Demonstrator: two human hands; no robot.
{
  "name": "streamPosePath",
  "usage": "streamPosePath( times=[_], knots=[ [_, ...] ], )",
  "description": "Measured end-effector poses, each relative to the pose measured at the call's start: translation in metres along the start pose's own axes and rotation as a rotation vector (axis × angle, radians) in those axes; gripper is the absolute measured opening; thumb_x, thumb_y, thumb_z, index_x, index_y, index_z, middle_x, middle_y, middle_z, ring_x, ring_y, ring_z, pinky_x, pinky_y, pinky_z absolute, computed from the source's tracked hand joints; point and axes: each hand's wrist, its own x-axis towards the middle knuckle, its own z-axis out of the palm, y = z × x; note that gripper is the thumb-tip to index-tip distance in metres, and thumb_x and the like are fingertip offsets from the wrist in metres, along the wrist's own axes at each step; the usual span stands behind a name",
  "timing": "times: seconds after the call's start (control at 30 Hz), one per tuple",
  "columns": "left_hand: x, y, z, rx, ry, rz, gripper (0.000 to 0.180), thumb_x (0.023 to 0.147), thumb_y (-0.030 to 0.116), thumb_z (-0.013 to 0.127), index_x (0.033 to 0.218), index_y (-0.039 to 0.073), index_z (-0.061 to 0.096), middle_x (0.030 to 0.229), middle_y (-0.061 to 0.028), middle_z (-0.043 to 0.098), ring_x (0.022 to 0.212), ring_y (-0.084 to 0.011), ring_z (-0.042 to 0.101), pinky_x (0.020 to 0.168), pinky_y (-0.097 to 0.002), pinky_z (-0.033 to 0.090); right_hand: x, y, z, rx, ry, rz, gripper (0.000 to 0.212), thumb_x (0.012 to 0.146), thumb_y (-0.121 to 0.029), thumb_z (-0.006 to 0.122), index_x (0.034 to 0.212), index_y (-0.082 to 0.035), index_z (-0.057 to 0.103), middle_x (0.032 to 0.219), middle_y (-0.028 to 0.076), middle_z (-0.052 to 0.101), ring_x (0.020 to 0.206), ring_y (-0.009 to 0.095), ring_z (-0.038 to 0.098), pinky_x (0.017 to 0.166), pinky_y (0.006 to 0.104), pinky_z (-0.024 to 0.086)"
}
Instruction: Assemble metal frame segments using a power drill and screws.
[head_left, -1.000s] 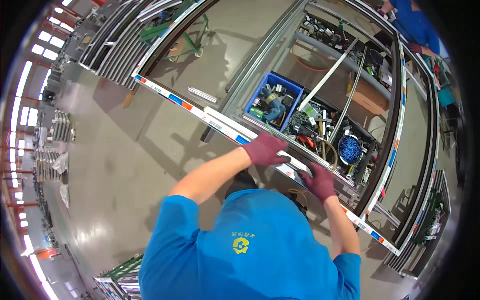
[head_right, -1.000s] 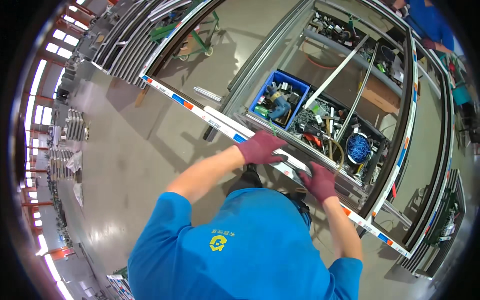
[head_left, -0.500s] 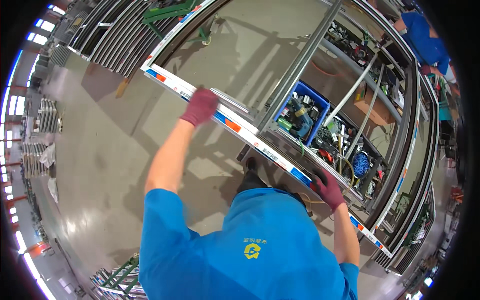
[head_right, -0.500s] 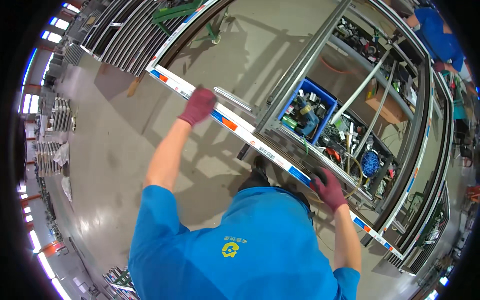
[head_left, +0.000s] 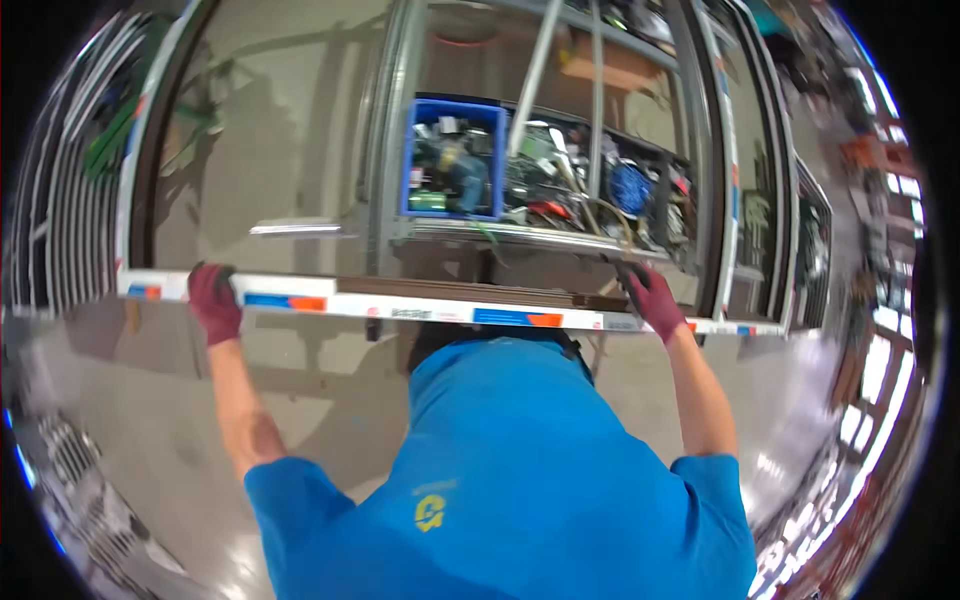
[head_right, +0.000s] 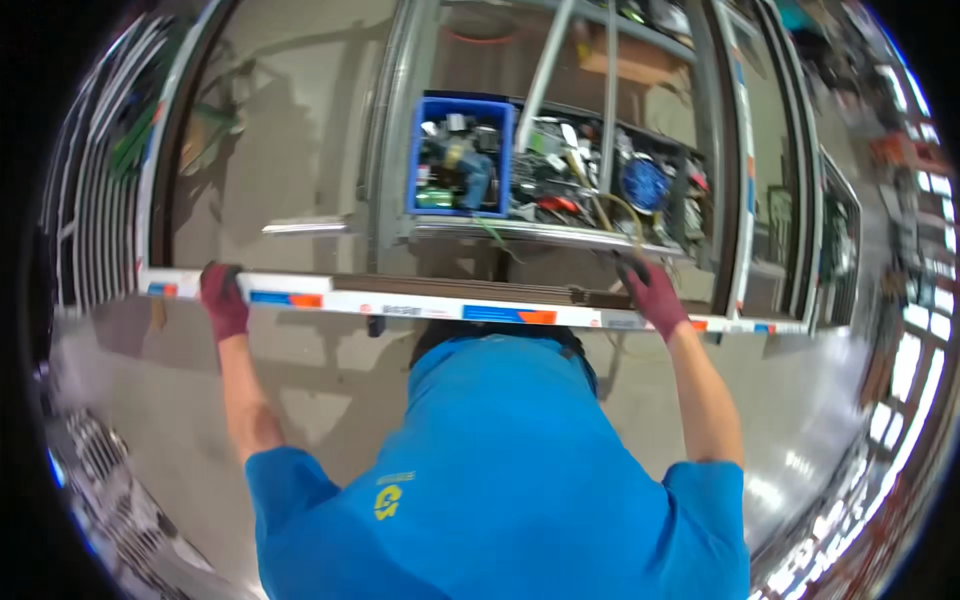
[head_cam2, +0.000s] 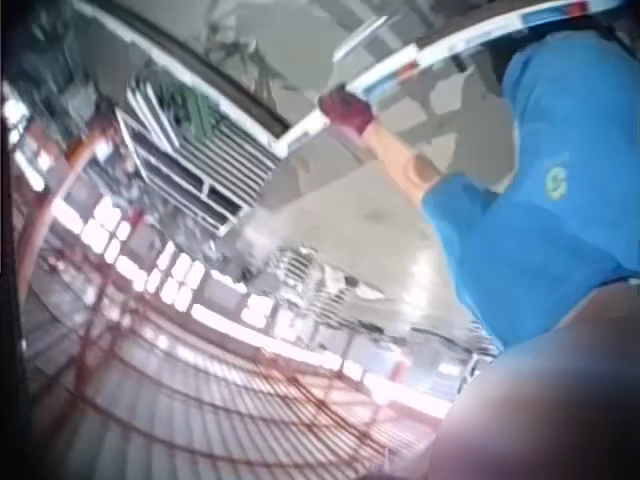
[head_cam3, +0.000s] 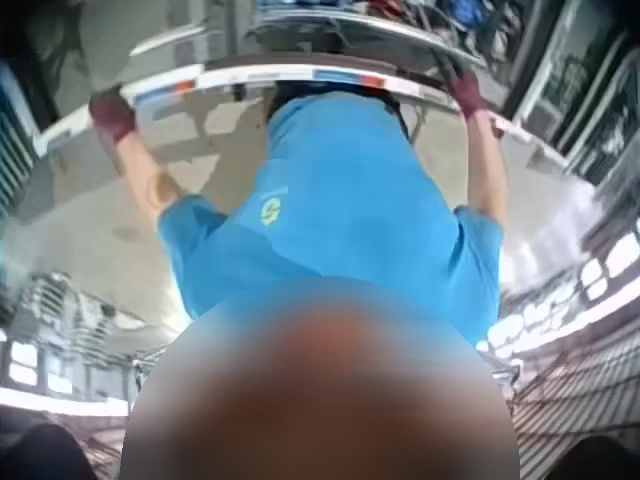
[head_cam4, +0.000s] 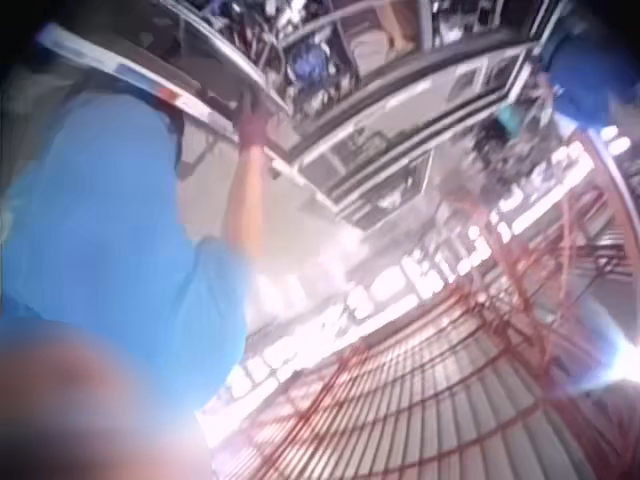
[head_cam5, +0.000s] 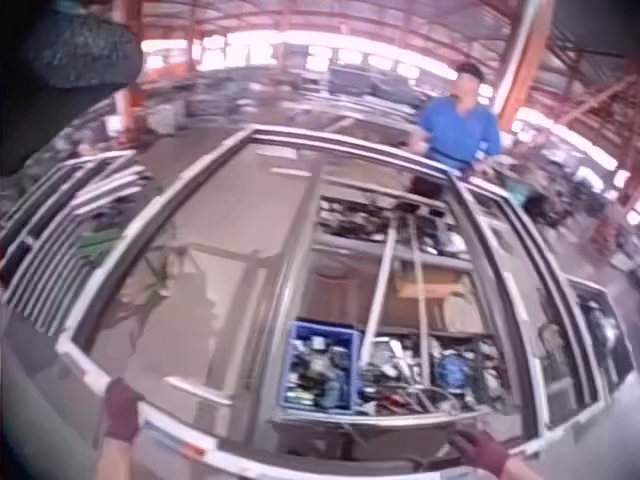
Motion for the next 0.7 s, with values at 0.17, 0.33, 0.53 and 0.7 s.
streamPosePath(
  times=[0.17, 0.33, 0.53, 0.7],
  knots=[
    [0.036, 0.032, -0.012, 0.183, -0.237, -0.040, 0.033, 0.100, 0.010, 0.051, 0.128, 0.003, 0.067, 0.133, -0.0185, 0.065, 0.132, -0.0418, 0.056, 0.119, -0.0505, 0.038, 0.058, 0.017, -0.048, -0.134, 0.067, 0.165, 0.037, 0.102, -0.031, 0.065, 0.124, -0.002, 0.071, 0.111, 0.018, 0.076, 0.107, 0.031, 0.071, 0.094, 0.0389, 0.053],
    [0.034, 0.070, 0.028, -0.143, 0.188, -0.500, 0.043, 0.109, 0.020, 0.040, 0.141, -0.002, 0.060, 0.142, -0.0166, 0.064, 0.132, -0.0288, 0.060, 0.112, -0.0388, 0.044, 0.177, 0.104, -0.047, -0.242, -0.005, 0.117, 0.046, 0.099, -0.039, 0.066, 0.127, -0.003, 0.068, 0.121, 0.021, 0.073, 0.113, 0.039, 0.068, 0.097, 0.0431, 0.053],
    [0.023, 0.001, -0.018, 0.144, -0.665, -0.506, 0.026, 0.106, 0.017, 0.051, 0.111, -0.001, 0.068, 0.103, -0.0212, 0.068, 0.101, -0.0385, 0.066, 0.095, -0.0441, 0.052, 0.329, 0.121, -0.003, -0.547, -0.145, 0.065, 0.067, 0.094, -0.051, 0.067, 0.144, -0.008, 0.056, 0.143, 0.023, 0.060, 0.130, 0.041, 0.059, 0.107, 0.0463, 0.049],
    [0.030, -0.011, -0.009, 0.117, -0.706, -0.475, 0.020, 0.102, 0.011, 0.058, 0.117, -0.002, 0.064, 0.115, -0.0223, 0.064, 0.111, -0.0421, 0.060, 0.099, -0.0451, 0.048, 0.395, 0.130, 0.043, -0.574, -0.107, 0.190, 0.081, 0.090, -0.057, 0.072, 0.152, -0.014, 0.045, 0.145, 0.023, 0.053, 0.132, 0.041, 0.057, 0.108, 0.0504, 0.048]
  ],
)
